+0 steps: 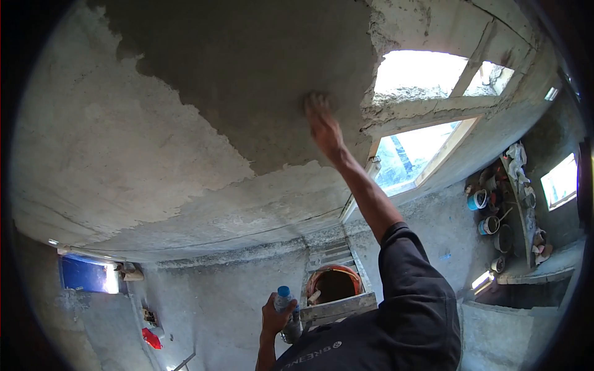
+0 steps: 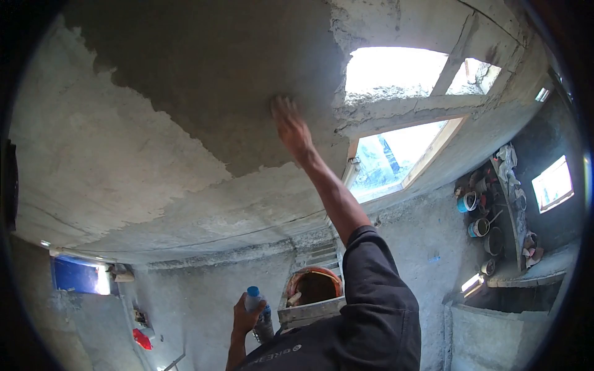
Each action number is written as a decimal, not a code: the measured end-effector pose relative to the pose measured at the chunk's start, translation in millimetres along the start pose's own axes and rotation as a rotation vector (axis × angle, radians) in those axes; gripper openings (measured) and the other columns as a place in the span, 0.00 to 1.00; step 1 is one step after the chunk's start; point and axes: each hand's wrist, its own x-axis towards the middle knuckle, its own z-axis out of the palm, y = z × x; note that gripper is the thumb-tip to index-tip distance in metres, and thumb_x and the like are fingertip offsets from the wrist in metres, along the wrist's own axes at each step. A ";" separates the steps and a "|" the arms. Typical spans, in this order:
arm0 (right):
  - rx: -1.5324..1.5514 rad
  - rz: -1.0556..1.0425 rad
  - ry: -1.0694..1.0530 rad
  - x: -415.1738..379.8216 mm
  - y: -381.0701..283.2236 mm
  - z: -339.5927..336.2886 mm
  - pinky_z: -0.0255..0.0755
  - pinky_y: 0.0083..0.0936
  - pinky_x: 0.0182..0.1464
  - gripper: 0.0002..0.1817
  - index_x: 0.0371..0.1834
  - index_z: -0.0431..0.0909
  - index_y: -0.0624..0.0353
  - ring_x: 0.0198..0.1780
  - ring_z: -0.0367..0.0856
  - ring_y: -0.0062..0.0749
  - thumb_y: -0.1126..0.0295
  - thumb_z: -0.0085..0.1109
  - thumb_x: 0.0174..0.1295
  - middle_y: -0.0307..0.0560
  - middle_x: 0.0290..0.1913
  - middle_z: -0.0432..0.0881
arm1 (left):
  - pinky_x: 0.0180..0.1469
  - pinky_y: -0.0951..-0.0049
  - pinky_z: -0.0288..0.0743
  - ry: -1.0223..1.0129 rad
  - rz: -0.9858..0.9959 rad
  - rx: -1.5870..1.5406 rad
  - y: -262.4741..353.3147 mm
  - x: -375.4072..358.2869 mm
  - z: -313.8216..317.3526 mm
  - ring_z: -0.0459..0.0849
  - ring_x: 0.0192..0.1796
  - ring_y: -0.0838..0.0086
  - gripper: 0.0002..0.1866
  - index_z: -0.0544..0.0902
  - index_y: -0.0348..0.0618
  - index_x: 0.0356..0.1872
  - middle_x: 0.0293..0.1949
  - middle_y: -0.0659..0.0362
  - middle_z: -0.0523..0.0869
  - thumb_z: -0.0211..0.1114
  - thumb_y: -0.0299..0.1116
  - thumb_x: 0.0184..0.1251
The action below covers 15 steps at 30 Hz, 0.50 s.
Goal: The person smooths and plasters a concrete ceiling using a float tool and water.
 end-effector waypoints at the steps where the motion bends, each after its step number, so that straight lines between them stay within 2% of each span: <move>1: 0.002 0.004 -0.001 -16.6 -11.5 -4.8 0.68 0.40 0.65 0.37 0.66 0.66 0.60 0.70 0.61 0.53 0.90 0.52 0.46 0.55 0.69 0.63 | 0.42 0.70 0.77 0.001 -0.042 0.050 3.2 -0.8 -1.7 0.85 0.36 0.70 0.20 0.79 0.39 0.40 0.33 0.55 0.86 0.72 0.43 0.56; 3: 0.119 0.184 -0.075 -33.7 -23.8 -14.2 0.69 0.38 0.64 0.37 0.65 0.68 0.61 0.69 0.63 0.48 0.90 0.51 0.45 0.55 0.68 0.64 | 0.39 0.70 0.77 0.040 0.020 0.039 -2.6 -0.1 -1.1 0.85 0.34 0.71 0.20 0.79 0.40 0.38 0.31 0.56 0.86 0.73 0.45 0.55; 4: 0.122 0.183 -0.074 -21.6 -25.4 -21.3 0.69 0.38 0.64 0.37 0.65 0.68 0.61 0.69 0.63 0.48 0.90 0.51 0.45 0.55 0.68 0.64 | 0.37 0.70 0.78 0.078 0.072 0.027 -4.2 -0.9 -1.0 0.85 0.32 0.72 0.20 0.79 0.41 0.36 0.29 0.56 0.86 0.73 0.46 0.55; 6: 0.059 0.276 0.282 12.3 -22.9 -38.5 0.69 0.37 0.64 0.36 0.64 0.68 0.61 0.68 0.65 0.46 0.90 0.52 0.45 0.54 0.68 0.66 | 0.36 0.69 0.78 0.070 0.042 0.025 -2.3 -1.9 -2.9 0.85 0.32 0.72 0.20 0.79 0.41 0.36 0.29 0.56 0.86 0.73 0.47 0.54; 9: 0.051 0.303 0.392 68.4 -23.7 -54.4 0.69 0.37 0.65 0.35 0.63 0.70 0.62 0.68 0.65 0.48 0.90 0.52 0.45 0.54 0.66 0.68 | 0.35 0.69 0.77 0.048 0.016 -0.022 -14.7 -3.5 -1.3 0.85 0.31 0.71 0.21 0.79 0.40 0.36 0.28 0.56 0.86 0.73 0.47 0.54; 11: 0.036 0.255 0.363 71.6 -25.0 -29.7 0.69 0.38 0.64 0.34 0.61 0.71 0.62 0.67 0.66 0.48 0.91 0.51 0.45 0.55 0.65 0.70 | 0.35 0.69 0.77 0.041 0.028 -0.069 -17.0 0.0 -1.5 0.85 0.31 0.71 0.21 0.79 0.40 0.36 0.28 0.56 0.86 0.73 0.47 0.54; 13: 0.016 0.210 0.329 50.5 -29.3 -11.3 0.70 0.38 0.64 0.33 0.60 0.73 0.62 0.67 0.66 0.49 0.91 0.50 0.45 0.55 0.63 0.71 | 0.35 0.69 0.78 0.057 0.042 0.034 -13.1 0.6 -1.6 0.86 0.31 0.70 0.21 0.79 0.40 0.37 0.29 0.55 0.86 0.73 0.46 0.54; 15: 0.075 0.146 0.097 19.4 -42.6 -4.9 0.70 0.39 0.64 0.34 0.60 0.73 0.62 0.67 0.66 0.50 0.91 0.49 0.44 0.56 0.63 0.71 | 0.36 0.69 0.78 0.078 0.061 0.040 -12.2 4.5 -0.9 0.86 0.31 0.70 0.21 0.79 0.40 0.37 0.29 0.55 0.86 0.74 0.46 0.54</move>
